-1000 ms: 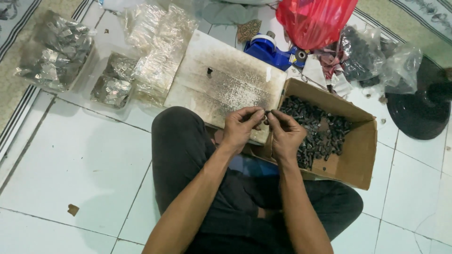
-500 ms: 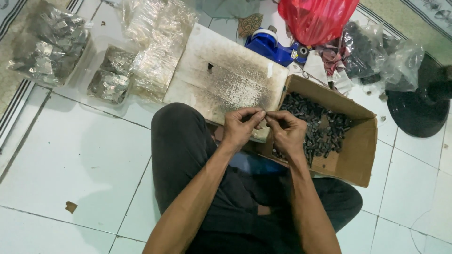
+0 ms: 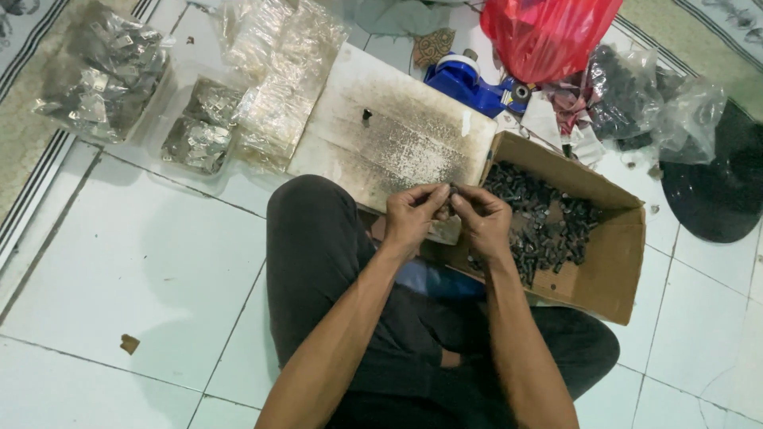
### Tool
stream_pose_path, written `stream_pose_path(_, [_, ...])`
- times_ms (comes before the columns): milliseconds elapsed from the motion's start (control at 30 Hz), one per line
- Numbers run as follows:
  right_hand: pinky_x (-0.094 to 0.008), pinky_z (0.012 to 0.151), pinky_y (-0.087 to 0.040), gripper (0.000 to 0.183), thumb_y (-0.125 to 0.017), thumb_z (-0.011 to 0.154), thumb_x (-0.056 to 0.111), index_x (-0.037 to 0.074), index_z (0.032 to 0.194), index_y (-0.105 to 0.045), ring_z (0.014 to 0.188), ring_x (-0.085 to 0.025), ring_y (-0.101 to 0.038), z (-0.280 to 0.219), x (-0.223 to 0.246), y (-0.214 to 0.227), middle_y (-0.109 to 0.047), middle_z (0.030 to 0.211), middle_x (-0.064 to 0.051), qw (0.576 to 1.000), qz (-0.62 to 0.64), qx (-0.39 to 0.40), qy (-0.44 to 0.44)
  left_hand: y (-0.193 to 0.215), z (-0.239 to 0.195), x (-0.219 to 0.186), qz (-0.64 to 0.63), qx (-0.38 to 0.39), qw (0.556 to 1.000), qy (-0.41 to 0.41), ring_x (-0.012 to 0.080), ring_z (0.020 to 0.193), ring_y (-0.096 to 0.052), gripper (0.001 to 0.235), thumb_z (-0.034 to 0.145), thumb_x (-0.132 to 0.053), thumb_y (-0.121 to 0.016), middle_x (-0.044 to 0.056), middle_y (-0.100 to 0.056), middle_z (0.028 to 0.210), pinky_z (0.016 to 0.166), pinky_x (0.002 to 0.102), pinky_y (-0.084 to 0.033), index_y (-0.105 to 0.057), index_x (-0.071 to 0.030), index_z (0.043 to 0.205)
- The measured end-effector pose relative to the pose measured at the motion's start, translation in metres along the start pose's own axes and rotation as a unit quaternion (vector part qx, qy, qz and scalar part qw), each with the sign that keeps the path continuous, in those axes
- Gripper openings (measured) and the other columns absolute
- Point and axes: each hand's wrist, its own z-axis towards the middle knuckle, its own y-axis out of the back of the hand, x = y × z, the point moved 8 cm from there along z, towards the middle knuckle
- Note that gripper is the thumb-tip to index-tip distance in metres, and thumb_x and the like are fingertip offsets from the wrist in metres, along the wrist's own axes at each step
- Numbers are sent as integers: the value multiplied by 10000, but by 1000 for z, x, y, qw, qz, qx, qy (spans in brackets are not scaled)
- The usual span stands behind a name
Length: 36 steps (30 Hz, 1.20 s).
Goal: Picking small metal fasteners from a cardboard box and arranging them onto a template board on the floor.
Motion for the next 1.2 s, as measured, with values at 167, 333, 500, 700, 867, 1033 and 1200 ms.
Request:
stream_pose_path(167, [-351,715,-597,192,-811,924,-1,-30,1111,-777,858,-186,-715,13,15,-42,-769,936,-184,999,-22,-8,35,23,-1,-37,98,-111,987,-61,195,727,-737,201,888,-208,-832,173,-771,839,606,311,-602,-814,-61,1025])
stream_pose_path(333, [-348,733,-609,168,-817,918,-19,-20,1084,-788,913,-213,-736,38,22,-92,-776,968,-186,994,-63,9,90,43,-2,-81,212,-253,914,-236,301,878,-761,178,899,-223,-809,141,-775,908,736,376,-602,-823,-136,1054])
stream_pose_path(500, [-409,770,-619,203,-812,909,-65,-28,1106,-783,927,-328,-757,69,43,-130,-750,1000,-216,975,-105,49,191,33,12,-89,136,-199,948,-207,488,1313,-534,490,1053,-79,-465,346,-611,1341,1119,560,-482,-417,125,1496])
stream_pose_path(700, [-414,788,-624,482,-770,897,-110,-43,1349,-618,884,-327,-767,93,39,-151,-761,960,-194,974,-114,45,191,33,41,-81,98,-134,972,-166,549,1431,-347,612,1047,14,-309,323,-409,1535,1195,706,-317,-70,50,1609])
stream_pose_path(867, [-402,805,-621,488,-778,909,-95,-29,1362,-609,923,-310,-768,99,35,-155,-769,966,-189,971,-134,40,194,37,53,-74,116,-161,969,-150,445,1450,-399,633,1029,-15,-381,272,-479,1524,1221,592,-346,-147,20,1616])
stream_pose_path(1033, [-368,769,-628,484,-806,897,-67,10,1347,-647,887,-290,-779,105,29,-155,-784,937,-147,967,-155,26,199,40,63,-63,115,-151,968,-163,435,1457,-404,635,1039,-64,-403,266,-461,1546,1227,563,-350,-163,11,1622])
stream_pose_path(1200, [-327,732,-612,488,-832,880,-17,63,1332,-668,855,-237,-775,110,26,-157,-798,924,-88,956,-202,16,214,41,67,-59,112,-162,964,-176,419,1474,-393,635,1031,-81,-418,258,-477,1544,1244,559,-315,-182,12,1614])
